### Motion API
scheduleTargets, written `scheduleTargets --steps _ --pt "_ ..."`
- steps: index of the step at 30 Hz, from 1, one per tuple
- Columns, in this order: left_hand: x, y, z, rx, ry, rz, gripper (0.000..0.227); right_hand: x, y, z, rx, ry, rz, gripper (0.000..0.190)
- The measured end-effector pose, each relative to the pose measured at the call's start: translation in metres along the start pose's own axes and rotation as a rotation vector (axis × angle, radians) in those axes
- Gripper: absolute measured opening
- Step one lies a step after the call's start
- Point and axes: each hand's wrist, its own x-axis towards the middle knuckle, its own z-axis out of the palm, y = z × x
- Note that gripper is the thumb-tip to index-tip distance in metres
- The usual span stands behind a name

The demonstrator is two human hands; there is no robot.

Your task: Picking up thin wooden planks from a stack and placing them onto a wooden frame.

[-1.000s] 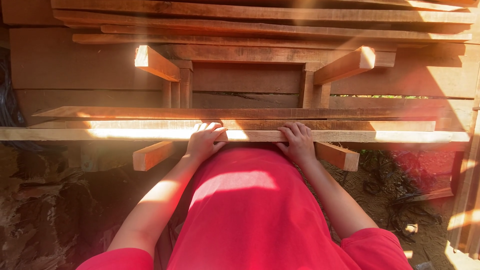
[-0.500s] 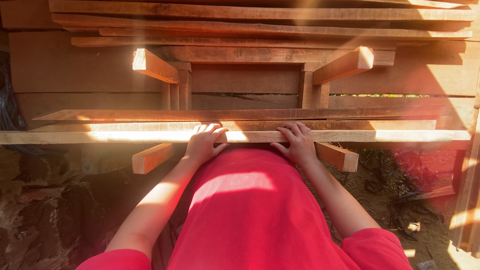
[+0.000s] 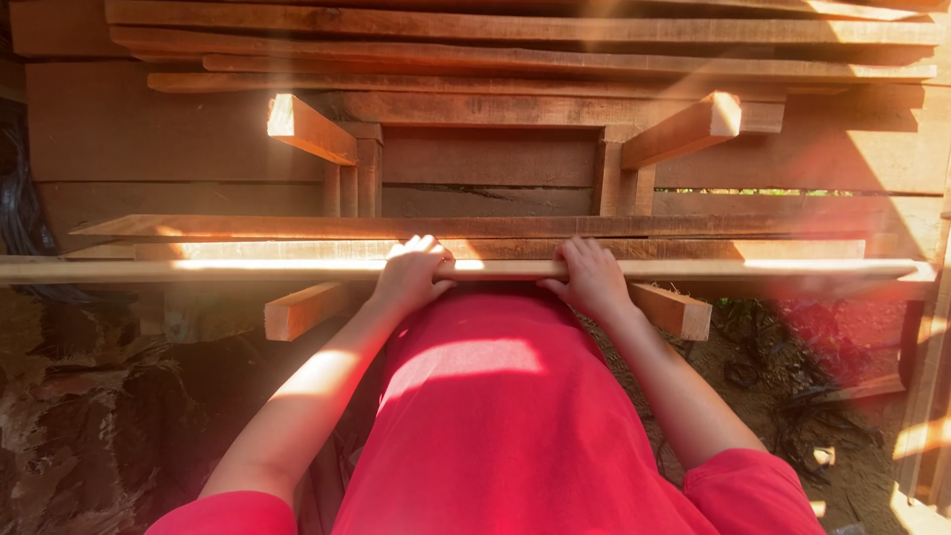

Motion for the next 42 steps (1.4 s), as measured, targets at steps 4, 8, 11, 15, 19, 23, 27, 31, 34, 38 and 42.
scheduleTargets --steps 4,8,11,15,19,23,27,31,34,38,42 --pt "-0.007 0.000 0.006 0.051 -0.004 0.054 0.026 -0.011 -0.010 0.001 -0.036 -0.007 0.009 0.045" --pt "-0.022 0.004 -0.015 -0.043 -0.004 0.029 0.027 -0.018 -0.006 0.006 -0.014 0.058 -0.006 0.045" --pt "-0.024 -0.002 -0.012 -0.041 -0.005 0.070 0.026 -0.020 -0.009 0.002 -0.008 0.141 -0.057 0.040" --pt "-0.024 -0.005 -0.008 -0.032 0.016 0.137 0.028 -0.023 -0.013 0.001 -0.054 0.296 -0.106 0.040" --pt "-0.009 -0.009 0.015 -0.065 0.039 0.090 0.042 -0.021 -0.020 -0.006 0.057 0.288 -0.072 0.044" --pt "0.001 -0.008 0.042 0.082 0.107 0.094 0.043 -0.016 -0.032 -0.017 0.070 0.287 -0.069 0.052" --pt "-0.003 -0.005 0.034 0.190 0.169 0.110 0.049 -0.019 -0.024 -0.006 -0.049 0.212 -0.113 0.066" --pt "-0.011 -0.019 0.038 0.208 0.174 0.086 0.047 -0.013 -0.016 0.004 -0.085 0.175 -0.118 0.055" --pt "-0.008 -0.020 0.031 0.129 0.180 0.141 0.046 -0.011 -0.011 0.001 -0.090 0.152 -0.136 0.054" --pt "-0.009 -0.020 0.027 0.103 0.216 0.145 0.042 -0.009 -0.011 0.002 -0.103 0.171 -0.170 0.053" --pt "-0.012 -0.015 0.022 0.152 0.241 0.146 0.043 -0.008 -0.015 -0.007 -0.092 0.154 -0.184 0.051"
